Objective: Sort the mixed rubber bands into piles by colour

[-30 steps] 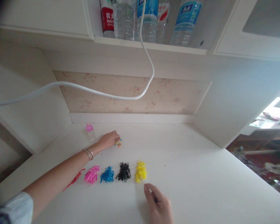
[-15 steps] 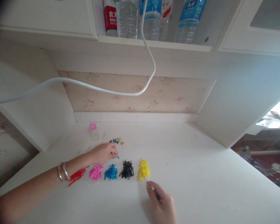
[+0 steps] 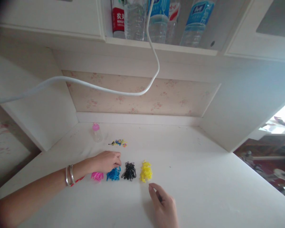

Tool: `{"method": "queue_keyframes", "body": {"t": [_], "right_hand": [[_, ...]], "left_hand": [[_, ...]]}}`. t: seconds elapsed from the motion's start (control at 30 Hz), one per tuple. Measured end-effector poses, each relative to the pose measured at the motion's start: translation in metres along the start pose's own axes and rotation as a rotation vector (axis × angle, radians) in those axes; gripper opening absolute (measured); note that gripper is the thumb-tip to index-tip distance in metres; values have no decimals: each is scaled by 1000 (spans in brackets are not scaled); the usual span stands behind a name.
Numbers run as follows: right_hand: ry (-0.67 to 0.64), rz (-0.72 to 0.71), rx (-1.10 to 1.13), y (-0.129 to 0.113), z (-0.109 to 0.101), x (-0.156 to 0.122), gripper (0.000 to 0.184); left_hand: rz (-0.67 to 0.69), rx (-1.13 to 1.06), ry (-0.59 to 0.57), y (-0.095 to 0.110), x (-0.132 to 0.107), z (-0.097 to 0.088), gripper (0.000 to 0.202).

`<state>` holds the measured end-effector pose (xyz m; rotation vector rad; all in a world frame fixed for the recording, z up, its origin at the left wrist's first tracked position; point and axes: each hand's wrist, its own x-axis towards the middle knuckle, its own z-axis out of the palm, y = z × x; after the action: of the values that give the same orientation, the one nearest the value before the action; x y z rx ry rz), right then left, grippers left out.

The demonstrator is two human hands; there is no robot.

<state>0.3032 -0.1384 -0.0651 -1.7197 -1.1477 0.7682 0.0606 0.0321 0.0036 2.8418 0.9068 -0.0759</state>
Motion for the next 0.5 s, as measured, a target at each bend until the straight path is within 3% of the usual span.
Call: {"method": "queue_keyframes", "body": {"t": [0.2,0.33,0.5], "right_hand": [[-30,5,-15,7,1,1,45],[-52,6,-38,11,1,2,45],[-52,13,-77,11,2,2,49]], "left_hand": [[-15,19,-16,-2,-6,-6,34],[0,32,-40,3,-5,-3,44],[1,28,-34,5,-1,2,42]]}}
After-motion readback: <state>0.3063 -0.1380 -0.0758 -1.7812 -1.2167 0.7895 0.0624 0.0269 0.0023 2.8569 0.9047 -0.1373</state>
